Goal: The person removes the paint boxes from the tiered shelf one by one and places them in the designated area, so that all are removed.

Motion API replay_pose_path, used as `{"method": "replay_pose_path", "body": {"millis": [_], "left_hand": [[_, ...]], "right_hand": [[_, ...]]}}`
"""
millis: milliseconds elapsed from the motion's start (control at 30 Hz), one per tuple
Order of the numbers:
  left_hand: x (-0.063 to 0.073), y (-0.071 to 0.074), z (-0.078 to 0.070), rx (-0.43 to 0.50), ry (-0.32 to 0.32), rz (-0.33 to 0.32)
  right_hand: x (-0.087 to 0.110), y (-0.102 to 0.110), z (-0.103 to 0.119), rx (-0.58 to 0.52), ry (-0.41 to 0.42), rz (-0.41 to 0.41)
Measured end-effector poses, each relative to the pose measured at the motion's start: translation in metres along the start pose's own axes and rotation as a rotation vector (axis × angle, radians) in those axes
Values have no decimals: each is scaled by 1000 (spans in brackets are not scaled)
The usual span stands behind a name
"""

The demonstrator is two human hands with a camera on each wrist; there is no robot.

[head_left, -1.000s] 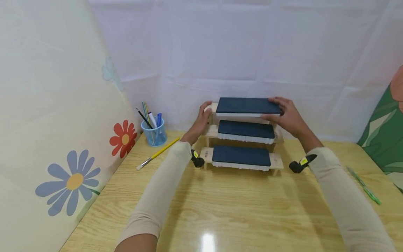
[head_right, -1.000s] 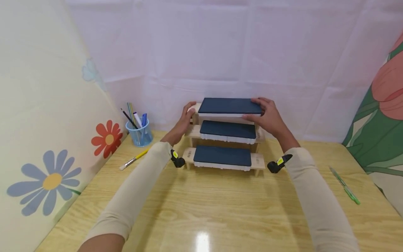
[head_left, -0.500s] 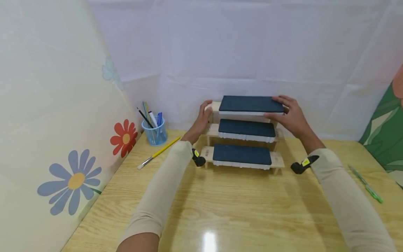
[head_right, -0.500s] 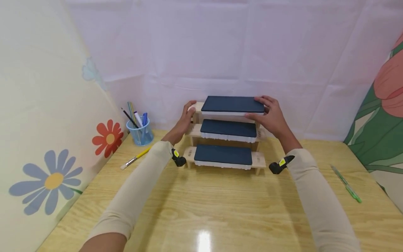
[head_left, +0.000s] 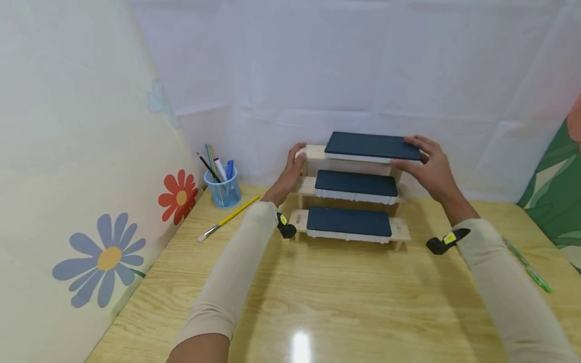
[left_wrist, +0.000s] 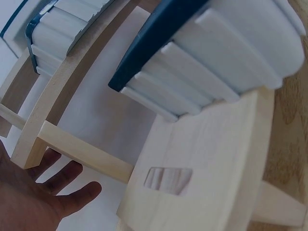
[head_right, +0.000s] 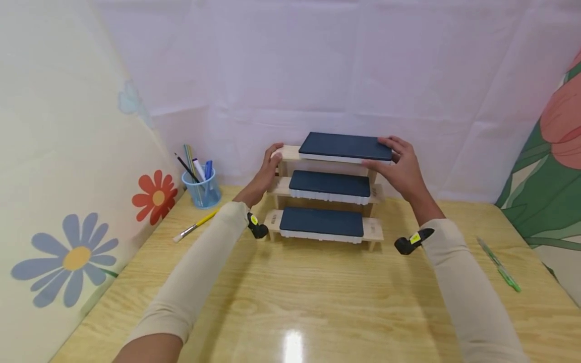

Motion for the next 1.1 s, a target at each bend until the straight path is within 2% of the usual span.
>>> {"method": "replay_pose_path", "body": {"millis": [867, 1100], "left_hand": [[0, 0, 2, 5, 3, 37], [1, 1, 0, 6, -9, 15]], "right_hand": [[19, 39, -7, 21, -14, -64], [23, 54, -11, 41, -18, -81]]}}
Point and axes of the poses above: each hand's wrist, its own x-axis away from the middle knuckle, its own y-axis out of the back of the hand, z = x × y, the point moved 4 cm from there along -x, towards the middle knuckle, and after that the axes turned 7 degrees about y, right-handed, at the moved point
